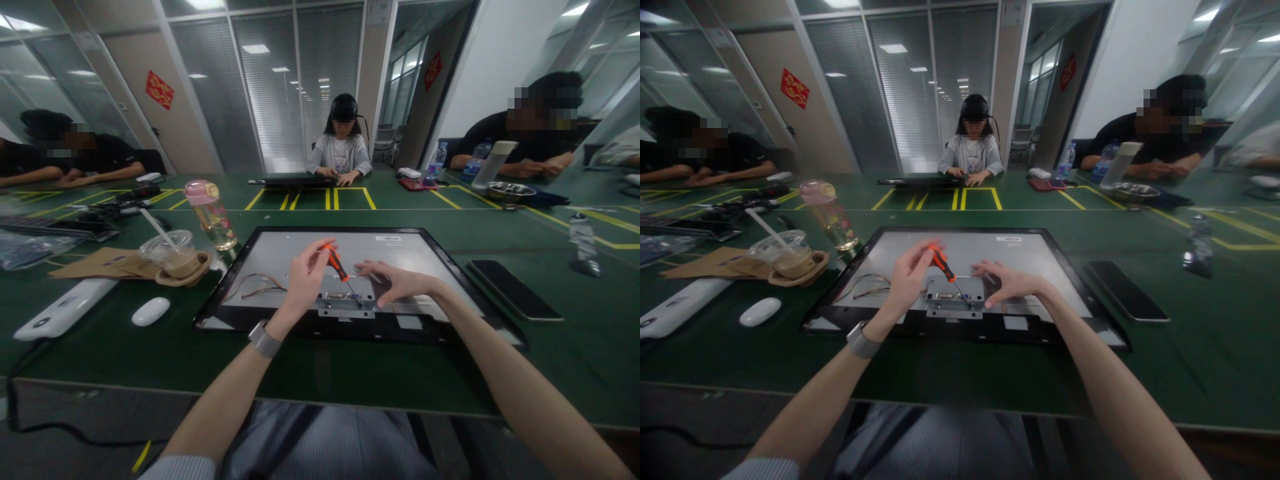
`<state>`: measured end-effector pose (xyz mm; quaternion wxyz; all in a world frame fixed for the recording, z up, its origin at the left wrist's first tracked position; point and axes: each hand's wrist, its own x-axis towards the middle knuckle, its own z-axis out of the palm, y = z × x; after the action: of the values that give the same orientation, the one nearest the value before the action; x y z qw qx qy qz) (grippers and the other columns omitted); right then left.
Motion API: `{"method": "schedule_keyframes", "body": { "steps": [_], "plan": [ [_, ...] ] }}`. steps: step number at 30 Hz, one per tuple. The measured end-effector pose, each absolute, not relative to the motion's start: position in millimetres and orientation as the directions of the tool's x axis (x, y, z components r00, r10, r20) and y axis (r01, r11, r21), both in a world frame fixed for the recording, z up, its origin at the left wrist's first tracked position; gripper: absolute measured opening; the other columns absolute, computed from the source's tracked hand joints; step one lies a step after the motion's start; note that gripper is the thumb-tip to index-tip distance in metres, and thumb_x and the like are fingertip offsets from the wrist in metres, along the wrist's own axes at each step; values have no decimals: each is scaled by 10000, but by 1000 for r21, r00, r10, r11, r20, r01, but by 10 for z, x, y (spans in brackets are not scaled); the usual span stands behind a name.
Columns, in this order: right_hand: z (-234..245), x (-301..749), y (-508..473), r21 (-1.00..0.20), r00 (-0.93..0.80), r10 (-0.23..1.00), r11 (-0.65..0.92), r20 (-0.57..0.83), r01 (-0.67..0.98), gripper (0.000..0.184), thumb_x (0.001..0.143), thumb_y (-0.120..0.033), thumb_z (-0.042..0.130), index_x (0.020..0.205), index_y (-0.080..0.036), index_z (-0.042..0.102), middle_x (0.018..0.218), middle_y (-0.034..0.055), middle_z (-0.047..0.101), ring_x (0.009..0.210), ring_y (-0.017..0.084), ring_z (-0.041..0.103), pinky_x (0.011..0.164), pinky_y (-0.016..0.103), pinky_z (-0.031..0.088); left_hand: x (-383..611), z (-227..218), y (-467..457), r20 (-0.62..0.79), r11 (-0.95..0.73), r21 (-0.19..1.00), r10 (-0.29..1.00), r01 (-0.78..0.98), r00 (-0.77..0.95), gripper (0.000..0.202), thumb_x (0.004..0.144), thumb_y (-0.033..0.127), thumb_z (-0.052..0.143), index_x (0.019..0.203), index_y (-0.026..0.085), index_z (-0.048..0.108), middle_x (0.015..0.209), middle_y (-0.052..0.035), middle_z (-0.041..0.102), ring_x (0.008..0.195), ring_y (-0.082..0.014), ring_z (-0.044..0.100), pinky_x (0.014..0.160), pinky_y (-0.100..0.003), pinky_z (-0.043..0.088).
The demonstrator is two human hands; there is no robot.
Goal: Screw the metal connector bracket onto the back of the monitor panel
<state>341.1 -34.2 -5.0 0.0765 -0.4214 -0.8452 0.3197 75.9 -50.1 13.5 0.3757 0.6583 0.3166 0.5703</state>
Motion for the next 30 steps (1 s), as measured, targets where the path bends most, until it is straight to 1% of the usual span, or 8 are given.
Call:
{"method": "schedule_keyframes", "body": {
  "steps": [5,9,11,14,16,21,25,30],
  "plan": [
    [-84,3356,-370,-642,-612,782,413,-113,646,855,662,-685,765,1361,-239,556,1615,111,350,1536,338,113,1234,571,103,773,135,-509,524,-527,850,844,-3,111,240,930,320,604,1091,166,691,1015,-90,755,901,-174,719,862,-329,578],
    [-107,3344,-368,-669,-611,787,407,-89,622,854,647,-681,780,1341,-234,564,1605,109,372,1536,330,126,1235,567,124,780,131,-528,563,-566,823,823,34,73,212,890,322,667,1037,179,723,975,-60,730,861,-147,691,821,-282,565],
    [-108,3345,-368,-671,-605,791,401,-90,623,842,650,-672,784,1334,-232,567,1605,109,373,1537,326,121,1236,558,132,776,136,-540,584,-588,809,804,5,115,232,914,333,636,1072,186,721,1017,-69,721,899,-153,688,822,-284,567],
    [-101,3349,-368,-672,-606,790,400,-93,624,819,652,-660,786,1323,-241,575,1605,101,374,1538,328,117,1236,567,125,767,157,-565,589,-586,806,779,-85,218,280,972,299,533,1184,193,683,1108,-95,712,991,-171,690,887,-324,569],
    [-94,3352,-368,-673,-613,785,406,-90,619,796,653,-655,787,1311,-255,584,1606,90,375,1538,329,116,1236,577,112,765,176,-583,593,-587,803,768,-102,243,280,964,268,542,1200,196,675,1093,-90,704,977,-165,687,890,-328,575],
    [-84,3352,-366,-665,-623,777,418,-92,619,789,669,-660,773,1313,-243,588,1607,98,370,1537,330,114,1236,572,109,775,195,-593,638,-648,762,748,-7,182,209,888,248,659,1084,209,720,947,-38,626,853,-128,639,756,-253,592],
    [-95,3352,-360,-650,-621,778,426,-91,629,814,674,-675,764,1336,-241,576,1602,107,378,1535,339,121,1232,582,115,788,162,-573,631,-650,759,746,31,213,266,851,240,703,1116,221,693,962,-33,599,823,-123,639,721,-245,598],
    [-101,3353,-353,-636,-614,782,421,-107,647,829,673,-686,758,1341,-234,564,1600,114,380,1537,340,107,1235,582,82,791,113,-569,688,-698,706,716,115,122,231,809,294,765,999,196,677,913,-7,560,797,-110,613,703,-227,577]
  ]
}}
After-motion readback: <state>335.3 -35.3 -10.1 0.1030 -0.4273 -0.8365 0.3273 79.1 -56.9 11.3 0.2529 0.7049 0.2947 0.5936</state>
